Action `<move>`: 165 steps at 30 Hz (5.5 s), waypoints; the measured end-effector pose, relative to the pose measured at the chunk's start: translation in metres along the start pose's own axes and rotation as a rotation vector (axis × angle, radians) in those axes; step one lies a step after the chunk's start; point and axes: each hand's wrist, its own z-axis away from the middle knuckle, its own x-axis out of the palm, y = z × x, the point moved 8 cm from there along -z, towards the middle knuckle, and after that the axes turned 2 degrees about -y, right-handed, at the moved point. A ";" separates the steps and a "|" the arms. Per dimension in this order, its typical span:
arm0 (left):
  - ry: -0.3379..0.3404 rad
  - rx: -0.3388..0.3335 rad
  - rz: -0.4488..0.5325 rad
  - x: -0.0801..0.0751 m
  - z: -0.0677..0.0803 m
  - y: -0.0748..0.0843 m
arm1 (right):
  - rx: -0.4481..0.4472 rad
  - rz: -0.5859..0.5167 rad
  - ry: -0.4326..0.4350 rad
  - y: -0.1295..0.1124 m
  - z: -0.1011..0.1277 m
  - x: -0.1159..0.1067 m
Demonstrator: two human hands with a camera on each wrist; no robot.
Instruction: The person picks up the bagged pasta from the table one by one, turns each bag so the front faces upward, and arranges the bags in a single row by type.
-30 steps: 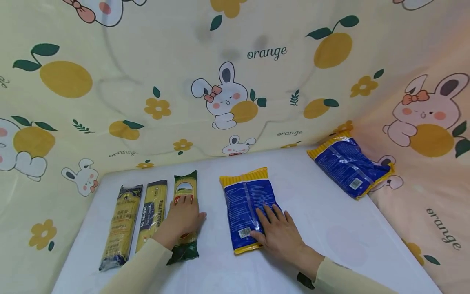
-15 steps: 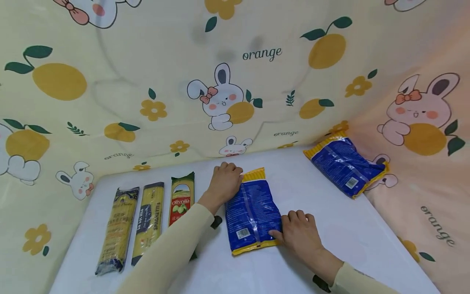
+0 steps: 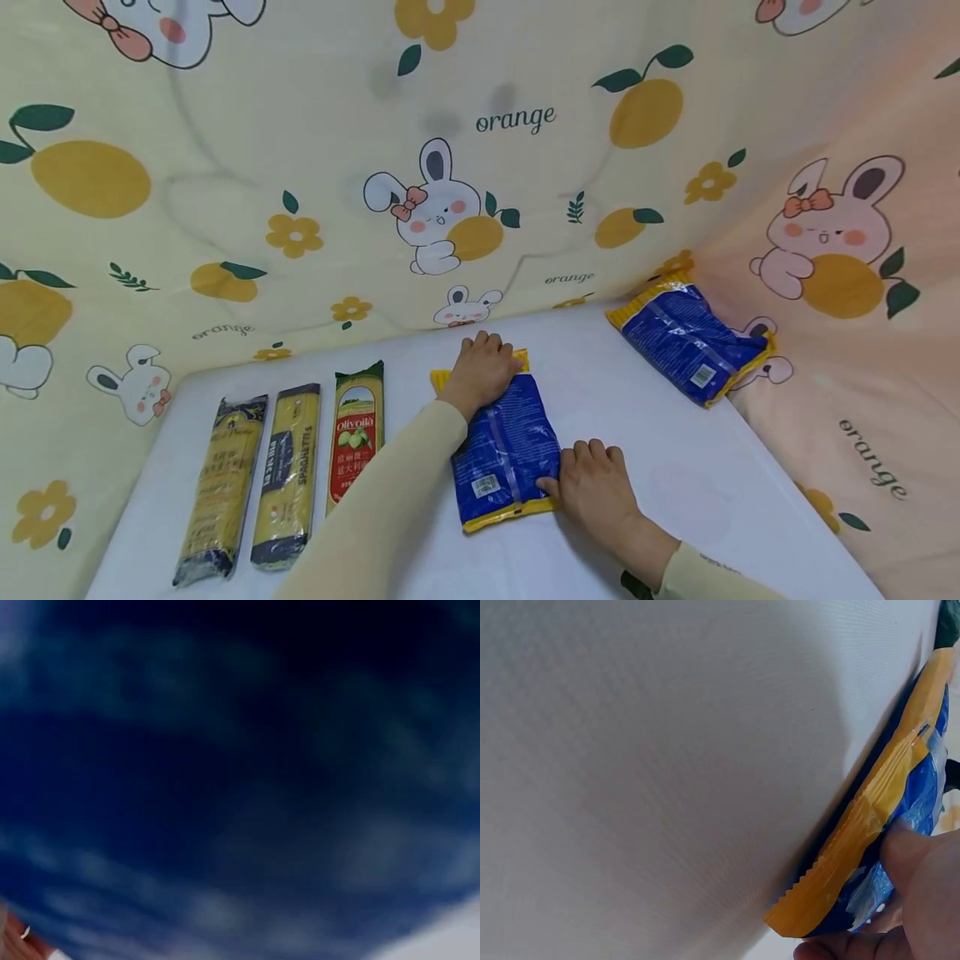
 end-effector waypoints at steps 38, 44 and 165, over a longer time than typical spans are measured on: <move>0.285 0.062 0.173 -0.016 0.038 -0.031 | 0.026 -0.105 0.106 0.005 -0.003 0.002; 0.352 0.052 0.221 -0.021 0.049 -0.044 | -0.009 -0.121 0.090 0.001 -0.009 0.002; -0.208 -0.187 -0.136 -0.014 0.128 -0.143 | -0.261 -0.092 0.031 -0.054 -0.033 -0.008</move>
